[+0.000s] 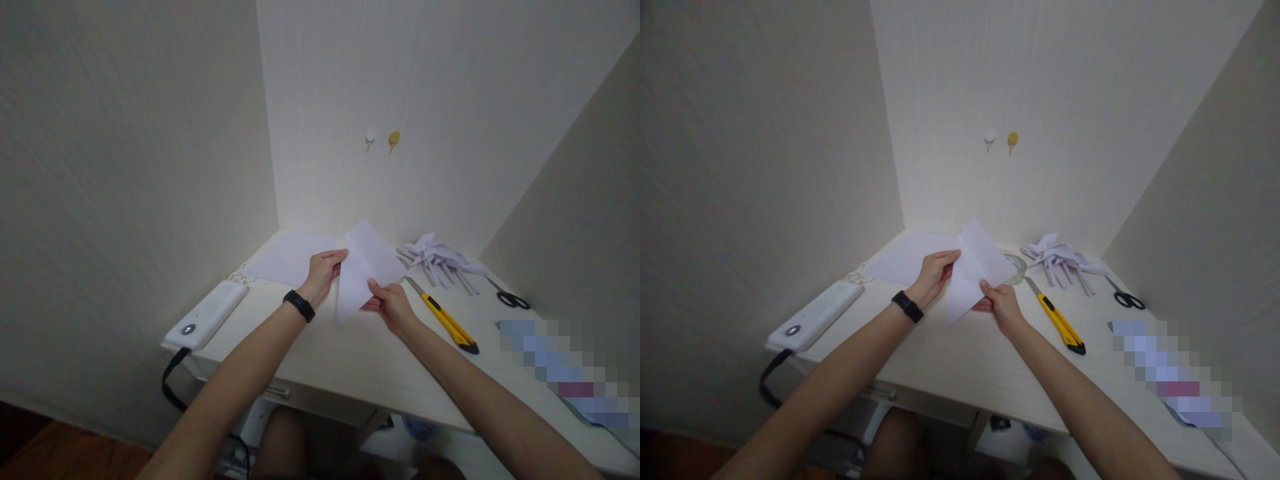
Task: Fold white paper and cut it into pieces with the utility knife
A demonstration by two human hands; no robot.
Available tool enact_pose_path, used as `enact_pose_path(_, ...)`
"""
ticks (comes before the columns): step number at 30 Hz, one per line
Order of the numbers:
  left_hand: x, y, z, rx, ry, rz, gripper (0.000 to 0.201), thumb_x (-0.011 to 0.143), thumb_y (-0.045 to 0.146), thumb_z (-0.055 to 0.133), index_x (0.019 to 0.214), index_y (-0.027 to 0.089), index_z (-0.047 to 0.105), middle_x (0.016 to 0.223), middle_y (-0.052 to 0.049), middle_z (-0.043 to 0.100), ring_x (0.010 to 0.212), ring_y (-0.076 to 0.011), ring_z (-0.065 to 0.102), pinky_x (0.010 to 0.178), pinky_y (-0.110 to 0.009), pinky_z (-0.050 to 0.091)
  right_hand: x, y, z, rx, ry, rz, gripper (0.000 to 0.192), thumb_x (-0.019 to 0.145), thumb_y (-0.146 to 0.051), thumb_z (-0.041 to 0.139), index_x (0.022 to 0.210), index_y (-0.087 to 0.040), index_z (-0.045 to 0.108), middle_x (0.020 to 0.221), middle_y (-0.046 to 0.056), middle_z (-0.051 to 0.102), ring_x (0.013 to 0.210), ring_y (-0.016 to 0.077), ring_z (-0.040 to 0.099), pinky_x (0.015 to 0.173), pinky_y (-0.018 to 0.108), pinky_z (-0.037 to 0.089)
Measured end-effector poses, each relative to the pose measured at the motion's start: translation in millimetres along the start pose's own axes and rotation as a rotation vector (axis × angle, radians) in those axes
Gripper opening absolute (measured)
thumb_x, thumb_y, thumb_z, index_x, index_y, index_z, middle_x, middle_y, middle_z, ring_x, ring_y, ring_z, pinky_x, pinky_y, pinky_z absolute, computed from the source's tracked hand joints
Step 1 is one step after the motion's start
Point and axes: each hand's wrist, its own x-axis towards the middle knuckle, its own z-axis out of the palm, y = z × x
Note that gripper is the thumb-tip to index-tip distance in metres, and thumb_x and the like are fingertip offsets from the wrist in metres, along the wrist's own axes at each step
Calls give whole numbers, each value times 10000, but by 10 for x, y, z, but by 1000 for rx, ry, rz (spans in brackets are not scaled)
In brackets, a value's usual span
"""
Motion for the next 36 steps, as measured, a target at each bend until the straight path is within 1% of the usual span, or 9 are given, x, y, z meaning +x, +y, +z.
enact_pose_path(2, 0, 3, -2, -16, 14, 2, 266, 540, 208, 908, 728, 94, 757, 820, -110, 756, 721, -158, 669, 742, -296, 533, -5, -1, 3, 3, -5, -2, 417, 651, -498, 859, 778, -130, 709, 740, 113, 763, 603, 240, 717, 637, 396, 641)
enact_pose_path(4, -7, 11, 3, -31, 0, -2, 263, 540, 201, 905, 728, 92, 757, 811, -105, 755, 720, -156, 668, 737, -288, 536, -12, -5, 6, 9, -3, 0, 407, 656, -490, 859, 776, -133, 704, 736, 101, 762, 598, 225, 711, 632, 386, 641)
enact_pose_path(8, -15, 47, 14, -53, -32, -12, 253, 590, 227, 890, 755, 90, 755, 802, -104, 750, 702, -150, 663, 715, -282, 535, -29, -13, 12, 19, -27, 9, 420, 644, -494, 869, 770, -134, 694, 685, 75, 742, 559, 202, 689, 618, 380, 643)
enact_pose_path(14, 5, 56, 29, -114, 50, 10, 168, 594, 131, 850, 703, 87, 731, 740, -81, 734, 648, -133, 642, 697, -272, 532, -62, -24, 43, 16, -81, 28, 454, 602, -533, 886, 653, -143, 659, 474, 5, 613, 451, 158, 608, 554, 328, 620)
enact_pose_path(16, 8, 49, 39, -138, 68, 15, 149, 600, 119, 836, 688, 91, 719, 726, -74, 730, 638, -133, 639, 688, -271, 531, -64, -25, 47, 11, -83, 29, 458, 604, -539, 882, 655, -140, 663, 490, 17, 630, 468, 164, 622, 555, 324, 619)
enact_pose_path(20, 19, 53, 39, -159, 85, -4, 126, 638, 127, 807, 710, 89, 711, 724, -79, 729, 632, -143, 649, 682, -281, 537, -58, -14, 40, -5, -86, 35, 476, 603, -543, 879, 679, -120, 673, 585, 72, 699, 515, 182, 661, 553, 316, 618)
enact_pose_path(26, 68, 56, -8, -175, 91, -6, 130, 641, 117, 803, 715, 97, 698, 744, -71, 732, 650, -138, 661, 716, -280, 543, -69, -8, 48, -9, -109, 30, 465, 611, -531, 877, 659, -120, 667, 560, 66, 694, 481, 167, 641, 547, 319, 617)
enact_pose_path(31, 76, 39, -14, -150, 89, -2, 138, 647, 137, 804, 724, 99, 697, 770, -84, 736, 680, -150, 672, 758, -300, 539, -80, -27, 51, -39, -99, 51, 453, 612, -526, 876, 664, -112, 697, 645, 125, 739, 554, 214, 700, 568, 330, 625)
enact_pose_path(36, 88, 35, -33, -135, 79, -7, 122, 655, 135, 791, 727, 99, 699, 772, -88, 738, 678, -142, 664, 728, -280, 542, -64, -21, 28, -36, -87, 40, 463, 588, -522, 889, 673, -105, 706, 596, 98, 717, 509, 195, 674, 541, 321, 618)
